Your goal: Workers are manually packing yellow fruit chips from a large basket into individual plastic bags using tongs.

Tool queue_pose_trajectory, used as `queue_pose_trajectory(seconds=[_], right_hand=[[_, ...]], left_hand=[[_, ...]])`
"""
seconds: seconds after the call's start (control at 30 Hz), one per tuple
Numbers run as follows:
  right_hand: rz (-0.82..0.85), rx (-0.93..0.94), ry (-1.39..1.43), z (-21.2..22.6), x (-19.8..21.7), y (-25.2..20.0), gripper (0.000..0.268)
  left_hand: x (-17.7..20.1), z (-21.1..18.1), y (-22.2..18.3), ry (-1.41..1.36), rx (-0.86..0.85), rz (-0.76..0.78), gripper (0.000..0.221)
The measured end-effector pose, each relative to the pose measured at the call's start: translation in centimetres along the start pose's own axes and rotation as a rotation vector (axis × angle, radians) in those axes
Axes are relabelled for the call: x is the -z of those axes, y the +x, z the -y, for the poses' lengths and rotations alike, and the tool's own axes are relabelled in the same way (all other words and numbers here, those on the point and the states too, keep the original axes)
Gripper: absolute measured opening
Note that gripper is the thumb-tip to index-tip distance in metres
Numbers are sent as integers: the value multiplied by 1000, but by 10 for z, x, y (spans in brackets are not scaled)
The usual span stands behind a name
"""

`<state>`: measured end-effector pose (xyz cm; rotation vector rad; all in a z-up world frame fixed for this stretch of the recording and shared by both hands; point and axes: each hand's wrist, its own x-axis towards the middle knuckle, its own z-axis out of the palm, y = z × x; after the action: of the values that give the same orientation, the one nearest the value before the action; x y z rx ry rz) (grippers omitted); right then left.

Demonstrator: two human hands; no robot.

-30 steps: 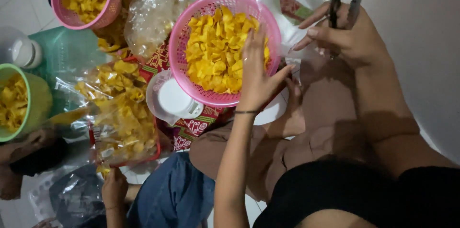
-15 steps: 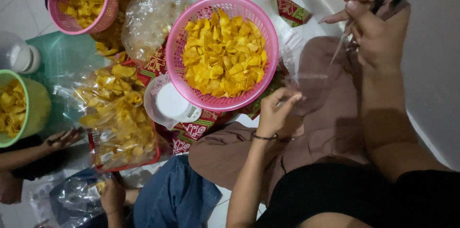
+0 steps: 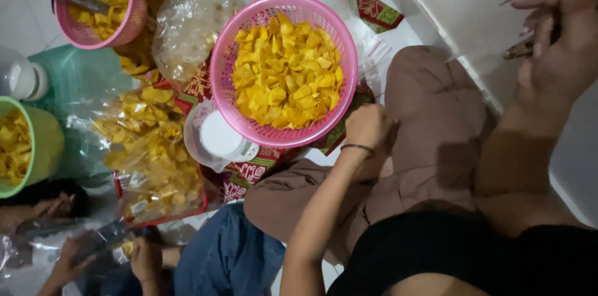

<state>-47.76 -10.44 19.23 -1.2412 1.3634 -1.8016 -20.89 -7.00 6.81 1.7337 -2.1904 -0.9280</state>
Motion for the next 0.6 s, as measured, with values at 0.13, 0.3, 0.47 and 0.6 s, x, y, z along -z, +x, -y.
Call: queue_pose_trajectory(seconds=[0.13,0.3,0.47,0.6], right_hand=[[-57,-74,5,3,8,2,22],[-19,0,-120,0,15,-1,28],[11,35,-100,-6,9,-5,19],[60,64,38,7,-9,-10,7]], left_hand=[[20,-27,41,53,-18,-252,34],[51,-48,37,21,-352,-617,32],[-46,19,53,-327,-212,-319,35],[-161,89,68,-479,7,-198,53]])
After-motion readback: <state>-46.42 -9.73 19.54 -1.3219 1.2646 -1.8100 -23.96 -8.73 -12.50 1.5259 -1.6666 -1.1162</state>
